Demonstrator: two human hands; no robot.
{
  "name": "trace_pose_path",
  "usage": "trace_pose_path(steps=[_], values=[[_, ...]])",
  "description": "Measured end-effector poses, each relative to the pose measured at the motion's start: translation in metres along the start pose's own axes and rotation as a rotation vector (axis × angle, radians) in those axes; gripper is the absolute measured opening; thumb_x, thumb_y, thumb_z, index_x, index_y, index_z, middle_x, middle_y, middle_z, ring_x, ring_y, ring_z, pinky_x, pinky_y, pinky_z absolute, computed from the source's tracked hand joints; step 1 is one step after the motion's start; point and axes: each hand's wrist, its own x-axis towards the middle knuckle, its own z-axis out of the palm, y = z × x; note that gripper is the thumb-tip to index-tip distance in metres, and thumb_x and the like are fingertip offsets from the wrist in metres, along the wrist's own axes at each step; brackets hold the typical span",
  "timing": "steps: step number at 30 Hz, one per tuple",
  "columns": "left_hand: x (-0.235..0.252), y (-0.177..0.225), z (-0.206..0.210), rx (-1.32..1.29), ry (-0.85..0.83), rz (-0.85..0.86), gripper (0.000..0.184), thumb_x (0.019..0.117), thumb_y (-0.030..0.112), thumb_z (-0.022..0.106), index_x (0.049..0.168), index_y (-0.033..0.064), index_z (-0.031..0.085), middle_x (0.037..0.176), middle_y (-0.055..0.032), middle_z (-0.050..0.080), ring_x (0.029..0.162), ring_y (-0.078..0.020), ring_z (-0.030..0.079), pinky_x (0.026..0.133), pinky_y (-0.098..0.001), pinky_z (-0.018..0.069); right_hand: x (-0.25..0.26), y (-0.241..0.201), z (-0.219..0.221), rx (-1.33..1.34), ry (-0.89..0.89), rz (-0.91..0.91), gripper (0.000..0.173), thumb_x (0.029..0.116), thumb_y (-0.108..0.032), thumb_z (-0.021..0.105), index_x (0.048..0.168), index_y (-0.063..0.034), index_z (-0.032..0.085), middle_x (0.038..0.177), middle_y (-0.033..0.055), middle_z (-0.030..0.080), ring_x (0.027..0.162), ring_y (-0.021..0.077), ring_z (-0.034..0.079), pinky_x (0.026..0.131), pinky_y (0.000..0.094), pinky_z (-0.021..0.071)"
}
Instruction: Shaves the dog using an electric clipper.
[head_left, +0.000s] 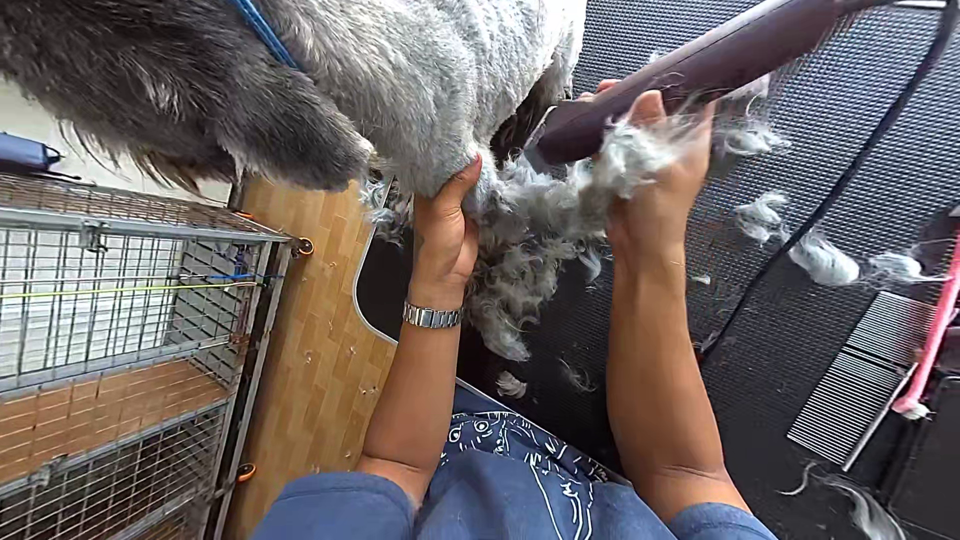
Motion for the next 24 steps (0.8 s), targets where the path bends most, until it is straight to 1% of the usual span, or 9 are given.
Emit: trace_pose_path(steps=[3, 5, 7, 10, 13, 15, 18, 21, 24], values=[[0.000, 0.001, 0.000, -0.011, 0.003, -0.009, 0.025, 0.0994, 0.004, 0.060, 0.123, 0.0057, 0.050, 0.104, -0.0098, 0.065, 0.096, -0.0197, 0.068, 0.088, -0.0397, 0.0593, -0.004, 0.016, 0.009, 0.064, -0.024, 0.055, 0.039, 0.1038, -0.005, 0.051, 0.136, -0.0015, 0.030, 0.112, 0.0160, 0.066, 0.105, 0.0258, 0.070, 0.096, 0.0442, 0.0578], [0.000, 0.002, 0.000, -0.027, 0.006, -0.012, 0.028, 0.0993, 0.003, 0.060, 0.125, 0.0044, 0.050, 0.109, -0.0120, 0.065, 0.101, -0.0220, 0.067, 0.091, -0.0428, 0.0582, -0.009, 0.023, 0.009, 0.091, -0.071, 0.112, 0.042, 0.1031, -0.006, 0.053, 0.138, -0.0019, 0.030, 0.113, 0.0170, 0.066, 0.107, 0.0283, 0.069, 0.098, 0.0471, 0.0573], [0.001, 0.002, 0.000, -0.037, 0.003, -0.014, 0.028, 0.0997, 0.004, 0.059, 0.126, 0.0041, 0.049, 0.112, -0.0127, 0.065, 0.105, -0.0231, 0.066, 0.094, -0.0443, 0.0570, -0.012, 0.026, 0.010, 0.095, -0.089, 0.152, 0.043, 0.1031, -0.009, 0.054, 0.139, -0.0028, 0.030, 0.115, 0.0165, 0.066, 0.108, 0.0271, 0.069, 0.099, 0.0457, 0.0569], [0.002, 0.004, -0.001, -0.040, 0.018, -0.023, 0.026, 0.1000, 0.005, 0.059, 0.125, 0.0042, 0.050, 0.111, -0.0124, 0.065, 0.105, -0.0223, 0.066, 0.093, -0.0430, 0.0572, -0.016, 0.028, 0.010, 0.066, -0.101, 0.200, 0.049, 0.1026, -0.013, 0.057, 0.143, -0.0014, 0.031, 0.118, 0.0162, 0.064, 0.110, 0.0255, 0.068, 0.099, 0.0432, 0.0567], [0.002, 0.005, -0.002, -0.044, 0.033, -0.045, 0.025, 0.1006, 0.005, 0.058, 0.125, 0.0044, 0.051, 0.110, -0.0120, 0.066, 0.104, -0.0219, 0.067, 0.093, -0.0420, 0.0576, -0.018, 0.027, 0.008, 0.078, -0.171, 0.237, 0.046, 0.0999, -0.013, 0.060, 0.138, -0.0019, 0.036, 0.115, 0.0142, 0.066, 0.107, 0.0249, 0.069, 0.097, 0.0438, 0.0581], [0.003, 0.005, -0.002, -0.052, 0.036, -0.050, 0.026, 0.1004, 0.004, 0.058, 0.125, 0.0044, 0.051, 0.110, -0.0120, 0.066, 0.104, -0.0217, 0.067, 0.093, -0.0422, 0.0574, -0.017, 0.027, 0.008, 0.091, -0.160, 0.204, 0.041, 0.1023, -0.013, 0.056, 0.136, -0.0011, 0.036, 0.114, 0.0156, 0.067, 0.107, 0.0266, 0.069, 0.098, 0.0456, 0.0576], [0.003, 0.006, -0.002, -0.051, 0.032, -0.060, 0.024, 0.1008, 0.005, 0.058, 0.124, 0.0055, 0.051, 0.109, -0.0106, 0.066, 0.101, -0.0208, 0.067, 0.091, -0.0414, 0.0581, -0.013, 0.031, 0.009, 0.102, -0.067, 0.107, 0.037, 0.1051, -0.010, 0.051, 0.136, -0.0028, 0.032, 0.114, 0.0160, 0.067, 0.108, 0.0268, 0.070, 0.099, 0.0448, 0.0573], [0.004, 0.005, 0.000, -0.058, 0.023, -0.063, 0.024, 0.1009, 0.005, 0.058, 0.124, 0.0050, 0.051, 0.109, -0.0114, 0.066, 0.101, -0.0212, 0.067, 0.091, -0.0419, 0.0580, -0.014, 0.033, 0.008, 0.127, -0.085, 0.086, 0.041, 0.1043, -0.009, 0.052, 0.137, -0.0042, 0.029, 0.115, 0.0177, 0.066, 0.109, 0.0304, 0.070, 0.100, 0.0486, 0.0564], [0.007, 0.006, -0.001, -0.078, 0.020, -0.067, 0.024, 0.1020, 0.005, 0.055, 0.125, 0.0044, 0.051, 0.112, -0.0125, 0.065, 0.106, -0.0226, 0.066, 0.095, -0.0433, 0.0565, -0.018, 0.033, 0.007, 0.116, -0.175, 0.085, 0.049, 0.1010, -0.013, 0.059, 0.138, -0.0029, 0.029, 0.117, 0.0197, 0.066, 0.109, 0.0329, 0.070, 0.100, 0.0509, 0.0564]])
